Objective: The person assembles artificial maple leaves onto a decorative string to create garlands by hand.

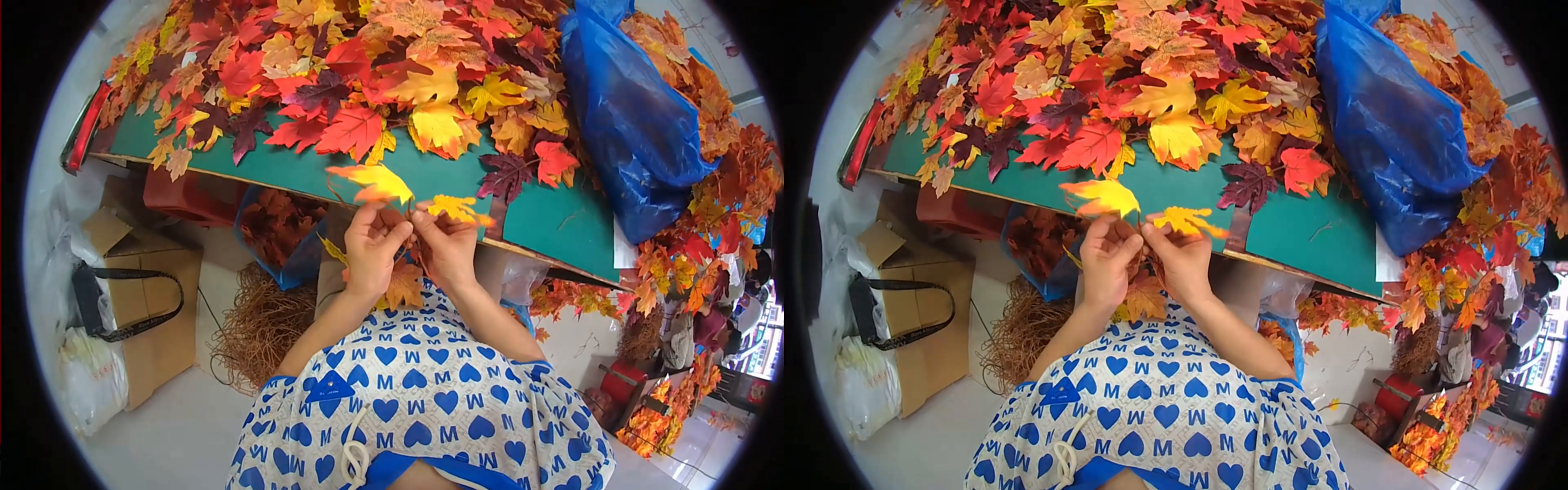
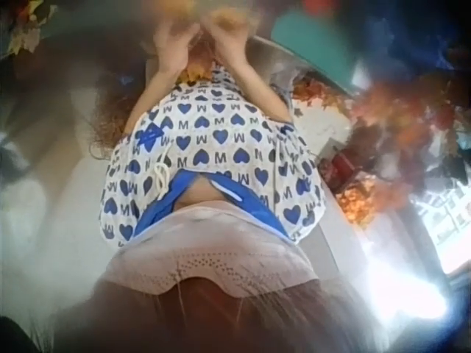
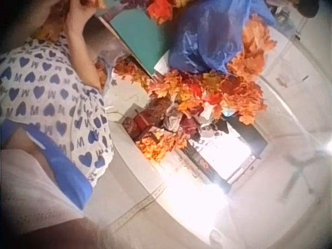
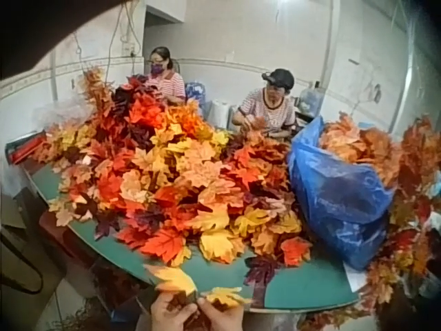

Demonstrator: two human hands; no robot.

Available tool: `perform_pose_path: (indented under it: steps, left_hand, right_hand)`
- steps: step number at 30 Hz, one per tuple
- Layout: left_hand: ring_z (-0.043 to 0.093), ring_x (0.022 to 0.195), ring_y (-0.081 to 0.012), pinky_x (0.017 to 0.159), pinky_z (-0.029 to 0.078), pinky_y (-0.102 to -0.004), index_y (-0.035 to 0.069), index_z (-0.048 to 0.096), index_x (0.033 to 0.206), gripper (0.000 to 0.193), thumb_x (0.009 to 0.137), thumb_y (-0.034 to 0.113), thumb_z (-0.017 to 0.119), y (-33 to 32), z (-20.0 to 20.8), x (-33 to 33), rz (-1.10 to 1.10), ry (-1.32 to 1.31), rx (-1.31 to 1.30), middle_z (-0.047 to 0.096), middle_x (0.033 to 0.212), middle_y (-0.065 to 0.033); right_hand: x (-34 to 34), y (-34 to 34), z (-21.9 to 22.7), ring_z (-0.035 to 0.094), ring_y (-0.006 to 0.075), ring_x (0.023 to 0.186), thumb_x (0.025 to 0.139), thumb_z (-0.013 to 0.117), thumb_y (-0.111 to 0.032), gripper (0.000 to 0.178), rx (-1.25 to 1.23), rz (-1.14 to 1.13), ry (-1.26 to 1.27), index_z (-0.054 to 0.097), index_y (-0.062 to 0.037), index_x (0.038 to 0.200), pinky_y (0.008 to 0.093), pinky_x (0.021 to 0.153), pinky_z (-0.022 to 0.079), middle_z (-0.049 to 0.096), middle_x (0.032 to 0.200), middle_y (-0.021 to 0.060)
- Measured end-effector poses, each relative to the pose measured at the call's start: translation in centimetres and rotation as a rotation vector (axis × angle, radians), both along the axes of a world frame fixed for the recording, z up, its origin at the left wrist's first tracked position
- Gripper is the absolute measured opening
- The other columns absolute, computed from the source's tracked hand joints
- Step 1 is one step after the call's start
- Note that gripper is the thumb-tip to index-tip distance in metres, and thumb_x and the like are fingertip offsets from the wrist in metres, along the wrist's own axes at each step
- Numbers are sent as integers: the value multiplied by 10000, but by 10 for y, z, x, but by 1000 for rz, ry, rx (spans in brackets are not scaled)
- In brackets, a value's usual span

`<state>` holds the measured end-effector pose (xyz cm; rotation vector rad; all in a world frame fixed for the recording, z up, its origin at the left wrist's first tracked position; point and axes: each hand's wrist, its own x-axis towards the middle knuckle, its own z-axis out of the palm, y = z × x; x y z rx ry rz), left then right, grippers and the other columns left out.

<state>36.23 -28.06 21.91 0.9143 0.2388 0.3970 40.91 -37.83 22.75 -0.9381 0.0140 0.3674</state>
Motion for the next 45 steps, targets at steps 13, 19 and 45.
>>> perform_pose_path:
  steps: [13,19,45]
  left_hand:
    - [584,747,-90,653,473,-206,-50,595,996,164,834,-75,599,9,6,-1,70,-6,216,565,955,-42]
    - [571,1033,-179,875,475,-310,14,511,1187,322,877,62,585,18,-18,-13,-11,-36,-359,554,1150,-66]
    - [609,838,-149,712,521,-269,20,541,1062,187,883,59,581,78,-1,-9,339,-47,67,605,930,-56]
  right_hand:
    - [-22,-3,-20,573,83,680,899,585,-52,137,-261,26,-152,564,-54,1035,188,502,412,605,857,27]
    - [-16,-14,-15,575,94,686,843,640,-18,135,-769,74,-583,615,-14,976,192,628,467,608,827,23]
    - [2,4,-4,545,214,1129,909,470,33,396,-107,591,-394,409,5,1299,323,938,451,532,1240,132]
